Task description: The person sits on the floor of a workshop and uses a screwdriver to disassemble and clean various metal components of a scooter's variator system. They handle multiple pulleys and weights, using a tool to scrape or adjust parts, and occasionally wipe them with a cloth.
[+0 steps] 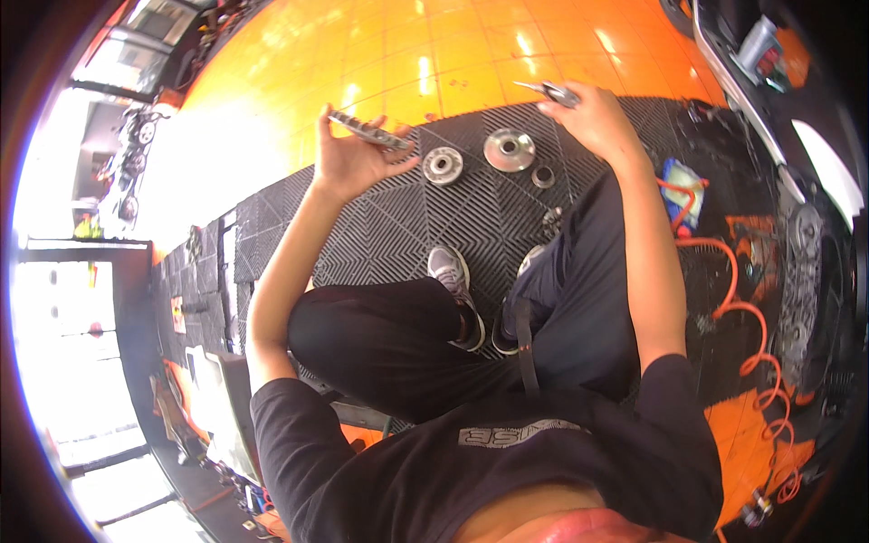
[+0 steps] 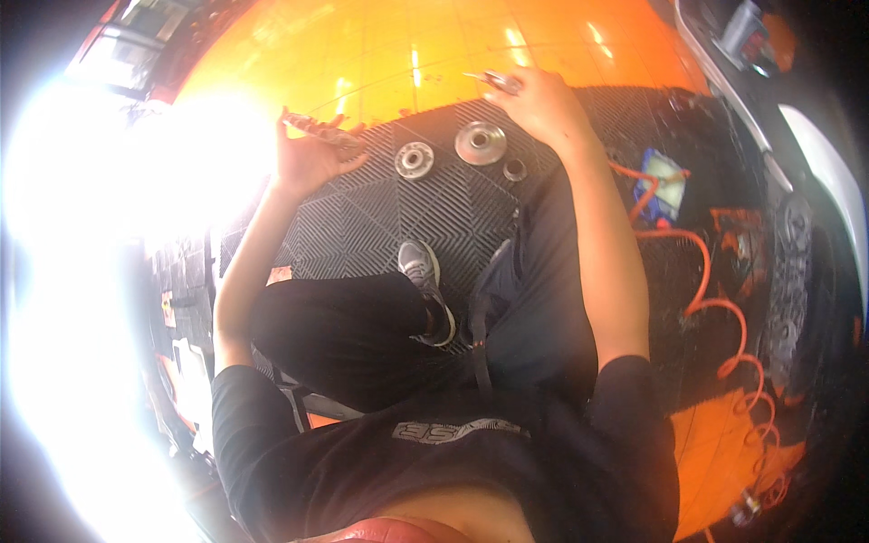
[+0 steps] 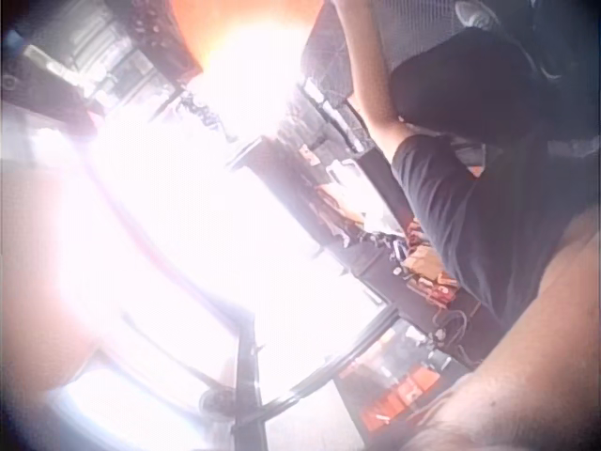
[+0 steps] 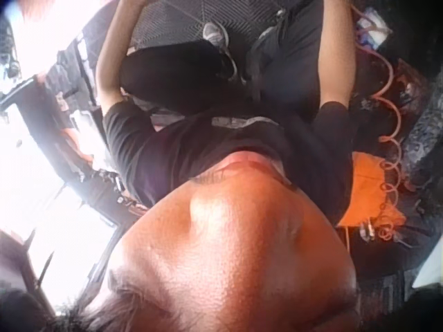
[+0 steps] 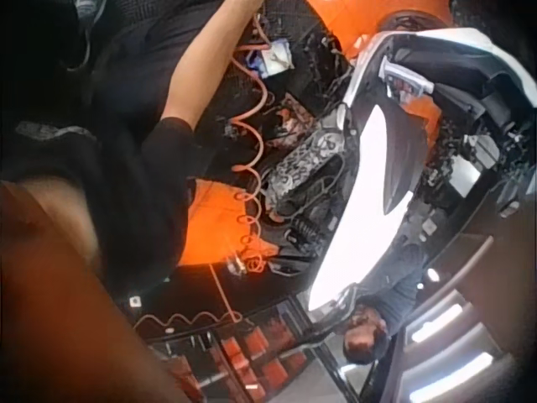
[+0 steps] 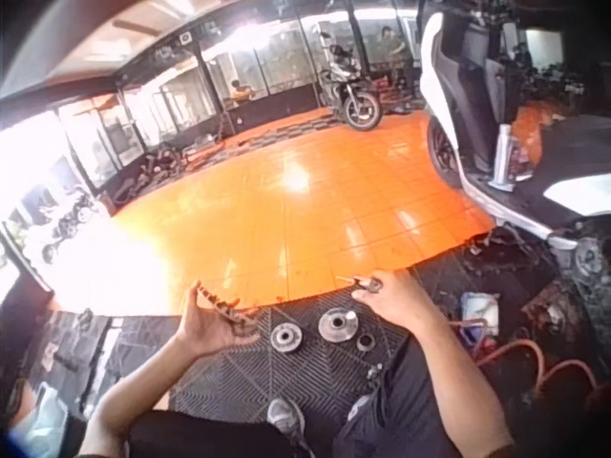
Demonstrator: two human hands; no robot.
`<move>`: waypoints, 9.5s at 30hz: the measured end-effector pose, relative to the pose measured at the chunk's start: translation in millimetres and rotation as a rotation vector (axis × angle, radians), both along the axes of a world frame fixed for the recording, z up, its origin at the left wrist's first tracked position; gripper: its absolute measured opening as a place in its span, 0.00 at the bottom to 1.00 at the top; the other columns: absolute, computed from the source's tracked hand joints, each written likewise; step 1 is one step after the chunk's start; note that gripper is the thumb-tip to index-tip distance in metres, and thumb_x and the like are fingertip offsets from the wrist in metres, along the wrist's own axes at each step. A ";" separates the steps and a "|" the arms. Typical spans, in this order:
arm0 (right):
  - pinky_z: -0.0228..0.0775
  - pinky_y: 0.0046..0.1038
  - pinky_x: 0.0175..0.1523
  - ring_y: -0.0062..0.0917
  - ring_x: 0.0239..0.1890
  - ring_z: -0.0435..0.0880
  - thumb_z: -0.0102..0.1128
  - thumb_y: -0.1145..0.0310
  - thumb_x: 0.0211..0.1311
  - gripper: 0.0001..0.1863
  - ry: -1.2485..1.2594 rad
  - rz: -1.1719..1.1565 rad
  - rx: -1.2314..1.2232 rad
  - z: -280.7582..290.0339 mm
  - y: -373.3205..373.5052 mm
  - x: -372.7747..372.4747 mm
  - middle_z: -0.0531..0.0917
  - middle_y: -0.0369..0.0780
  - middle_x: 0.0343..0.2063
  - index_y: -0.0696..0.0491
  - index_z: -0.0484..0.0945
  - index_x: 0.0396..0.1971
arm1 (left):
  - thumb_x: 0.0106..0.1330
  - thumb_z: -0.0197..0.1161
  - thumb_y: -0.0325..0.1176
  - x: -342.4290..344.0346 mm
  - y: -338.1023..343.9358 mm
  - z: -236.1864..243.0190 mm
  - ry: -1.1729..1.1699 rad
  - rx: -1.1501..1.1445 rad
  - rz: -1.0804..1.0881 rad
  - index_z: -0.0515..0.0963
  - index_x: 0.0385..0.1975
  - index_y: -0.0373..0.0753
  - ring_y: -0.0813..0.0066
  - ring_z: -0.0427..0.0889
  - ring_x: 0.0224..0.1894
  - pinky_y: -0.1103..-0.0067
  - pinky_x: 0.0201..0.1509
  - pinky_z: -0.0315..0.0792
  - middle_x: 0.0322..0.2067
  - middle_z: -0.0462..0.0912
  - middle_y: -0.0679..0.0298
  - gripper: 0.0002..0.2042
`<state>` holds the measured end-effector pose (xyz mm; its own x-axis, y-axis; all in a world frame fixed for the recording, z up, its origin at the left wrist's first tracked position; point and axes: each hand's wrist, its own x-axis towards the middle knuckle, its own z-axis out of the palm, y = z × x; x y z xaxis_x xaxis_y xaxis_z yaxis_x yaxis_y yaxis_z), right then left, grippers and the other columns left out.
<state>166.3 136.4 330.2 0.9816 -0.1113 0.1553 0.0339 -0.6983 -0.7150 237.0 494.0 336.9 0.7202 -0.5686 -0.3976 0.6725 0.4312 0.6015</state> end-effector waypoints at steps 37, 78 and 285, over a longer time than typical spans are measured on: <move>0.76 0.38 0.48 0.39 0.45 0.84 0.64 0.47 0.56 0.23 0.205 0.031 -0.182 -23.3 8.7 8.1 0.85 0.44 0.41 0.49 0.82 0.43 | 0.56 0.64 0.56 -121.9 159.7 -121.8 -0.532 1.624 0.330 0.61 0.66 0.37 0.58 0.74 0.54 0.63 0.55 0.69 0.57 0.72 0.47 0.41; 0.76 0.39 0.51 0.40 0.47 0.84 0.64 0.46 0.55 0.27 0.255 -0.168 -0.182 -47.3 -31.6 -12.4 0.85 0.46 0.42 0.51 0.81 0.48 | 0.49 0.66 0.43 -265.5 -229.6 138.5 -2.084 0.172 -1.435 0.61 0.67 0.35 0.62 0.73 0.58 0.68 0.61 0.67 0.61 0.71 0.55 0.42; 0.67 0.31 0.55 0.28 0.49 0.73 0.44 0.69 0.71 0.16 0.240 -1.704 0.106 -269.8 -21.0 -689.5 0.74 0.40 0.47 0.56 0.70 0.54 | 0.72 0.52 0.38 -177.0 -127.5 229.8 -1.895 0.046 -1.388 0.76 0.45 0.34 0.71 0.80 0.39 0.76 0.43 0.74 0.39 0.81 0.59 0.14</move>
<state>-523.2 115.4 60.4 -0.2451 -0.9686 -0.0419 -0.7423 0.2153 -0.6346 60.0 366.5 566.8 -0.4929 -0.8696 -0.0272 -0.6593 0.3529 0.6639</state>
